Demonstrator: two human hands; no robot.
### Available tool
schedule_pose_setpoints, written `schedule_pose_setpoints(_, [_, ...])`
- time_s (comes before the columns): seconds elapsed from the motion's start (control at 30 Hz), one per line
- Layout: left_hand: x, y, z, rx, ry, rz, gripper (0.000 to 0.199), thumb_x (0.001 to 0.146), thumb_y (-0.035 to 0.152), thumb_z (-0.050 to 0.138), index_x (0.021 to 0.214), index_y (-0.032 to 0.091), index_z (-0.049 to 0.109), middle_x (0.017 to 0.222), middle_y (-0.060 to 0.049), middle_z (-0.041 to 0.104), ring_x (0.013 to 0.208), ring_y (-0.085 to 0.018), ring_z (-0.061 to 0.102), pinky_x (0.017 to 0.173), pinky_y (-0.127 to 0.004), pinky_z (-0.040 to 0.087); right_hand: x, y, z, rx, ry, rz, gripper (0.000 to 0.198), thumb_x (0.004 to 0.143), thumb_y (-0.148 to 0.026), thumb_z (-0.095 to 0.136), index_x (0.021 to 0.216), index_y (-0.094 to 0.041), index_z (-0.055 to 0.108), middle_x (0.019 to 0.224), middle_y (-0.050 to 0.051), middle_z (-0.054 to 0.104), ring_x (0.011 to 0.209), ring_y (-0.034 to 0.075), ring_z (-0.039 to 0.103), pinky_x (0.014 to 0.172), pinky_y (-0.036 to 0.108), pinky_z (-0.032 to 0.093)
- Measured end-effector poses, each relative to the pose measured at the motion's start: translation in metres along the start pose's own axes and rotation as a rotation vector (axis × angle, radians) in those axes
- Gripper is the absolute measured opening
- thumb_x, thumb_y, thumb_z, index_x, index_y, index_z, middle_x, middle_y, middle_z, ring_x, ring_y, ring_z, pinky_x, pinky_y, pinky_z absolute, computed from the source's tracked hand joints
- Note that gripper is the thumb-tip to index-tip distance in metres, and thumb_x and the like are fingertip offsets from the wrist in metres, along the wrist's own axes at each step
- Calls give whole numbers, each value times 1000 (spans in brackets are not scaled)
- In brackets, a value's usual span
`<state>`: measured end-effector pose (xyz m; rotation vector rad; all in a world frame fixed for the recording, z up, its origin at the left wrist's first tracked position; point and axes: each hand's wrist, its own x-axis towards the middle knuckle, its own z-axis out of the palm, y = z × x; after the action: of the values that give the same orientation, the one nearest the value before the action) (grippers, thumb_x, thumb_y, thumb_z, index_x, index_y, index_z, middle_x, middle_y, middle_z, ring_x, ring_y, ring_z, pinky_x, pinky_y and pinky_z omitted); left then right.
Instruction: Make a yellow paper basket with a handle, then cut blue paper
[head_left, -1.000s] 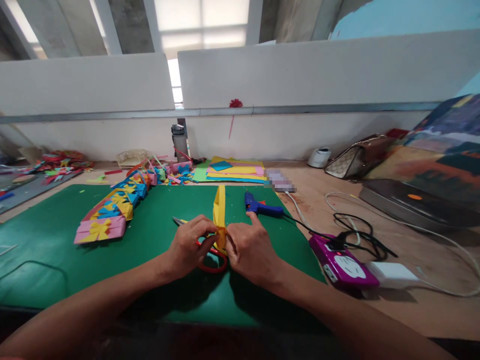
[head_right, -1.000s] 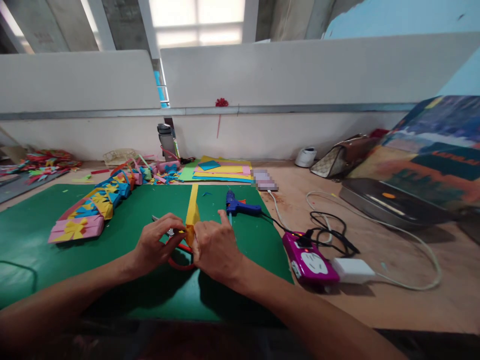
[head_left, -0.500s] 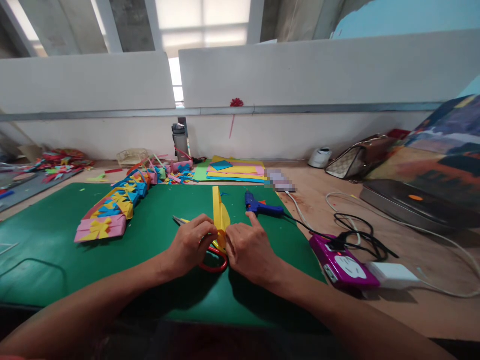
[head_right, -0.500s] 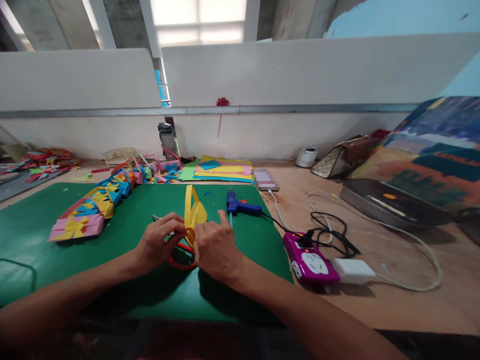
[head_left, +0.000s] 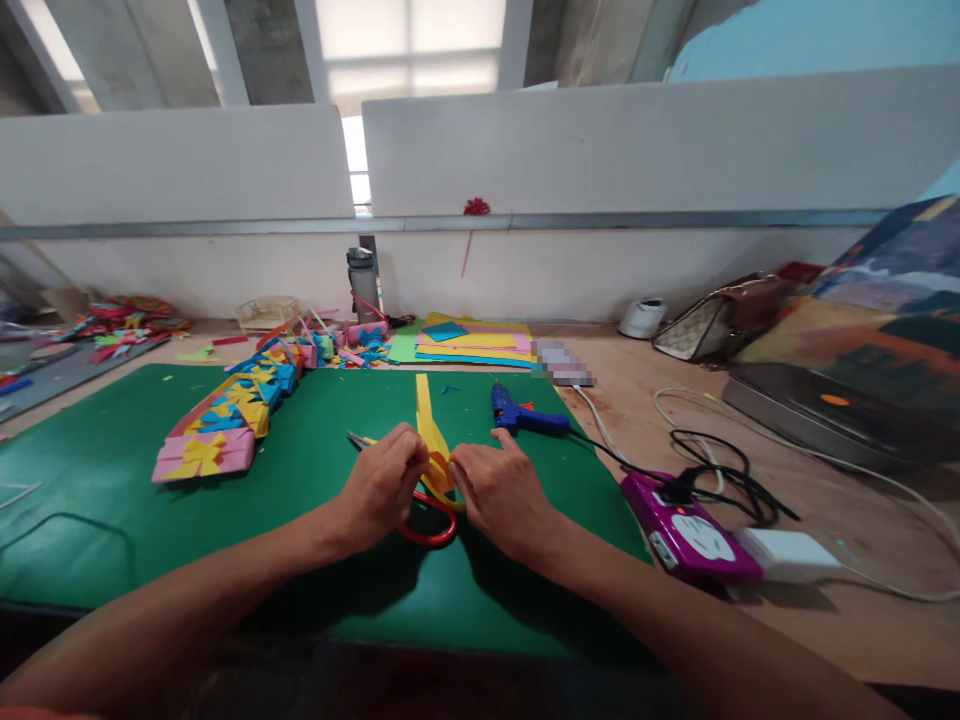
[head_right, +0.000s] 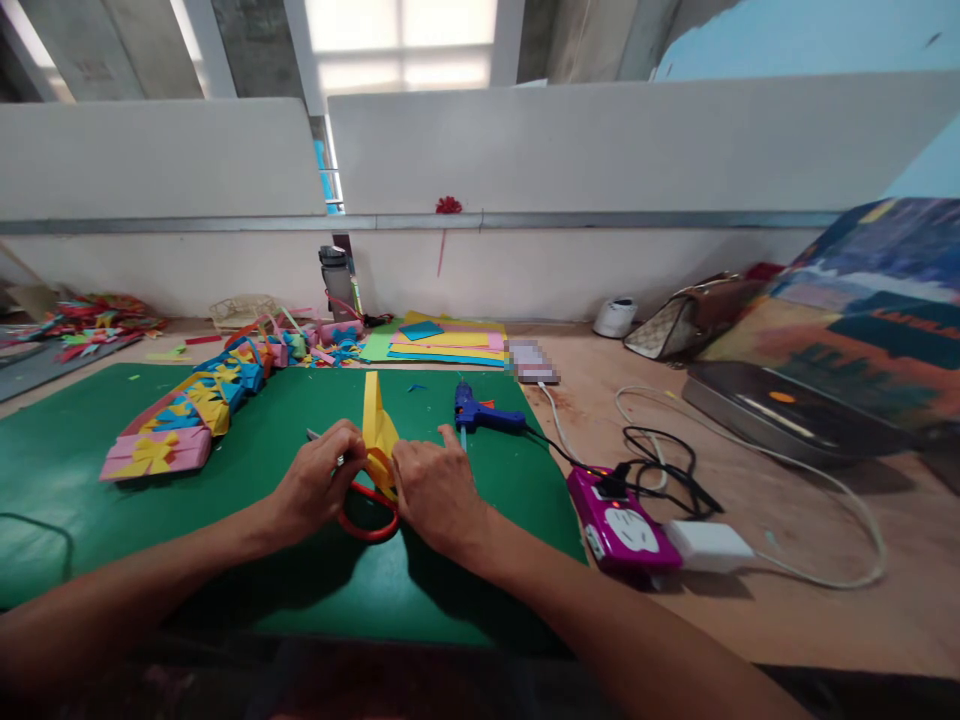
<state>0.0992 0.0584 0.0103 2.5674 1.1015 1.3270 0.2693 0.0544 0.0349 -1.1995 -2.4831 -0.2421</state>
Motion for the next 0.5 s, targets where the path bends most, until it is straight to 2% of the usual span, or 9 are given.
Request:
schedule_pose_setpoints(0.13, [0,-1,-1,19,39,-12,16,86,13,37,72,20,38,69,2,43,62,-11,41,57,-23,36,0,0,2,68,-20,30,25,90,-27,37,75,-16,55,70,3,63,64,16,55,78,33,28])
schedule_pose_setpoints(0.33, [2,5,-3,24,10,-31,17,86,12,36,72,19,40,73,-1,46,65,-12,44,59,-24,40,-1,-1,3,66,9,36,22,88,-16,38,72,-16,53,67,2,62,62,14,52,78,31,29])
schedule_pose_setpoints(0.4, [3,6,-4,30,26,-29,15,85,12,37,73,19,42,82,-4,49,73,-14,48,65,-26,43,-1,-2,4,66,2,36,22,87,-16,38,72,-16,53,68,3,62,62,15,52,76,31,29])
schedule_pose_setpoints(0.5, [2,6,-5,30,44,-37,12,83,11,39,76,18,45,102,-10,50,97,-19,50,79,-33,45,-1,-3,4,73,14,26,20,88,-16,38,75,-16,53,71,4,63,65,15,53,77,31,29])
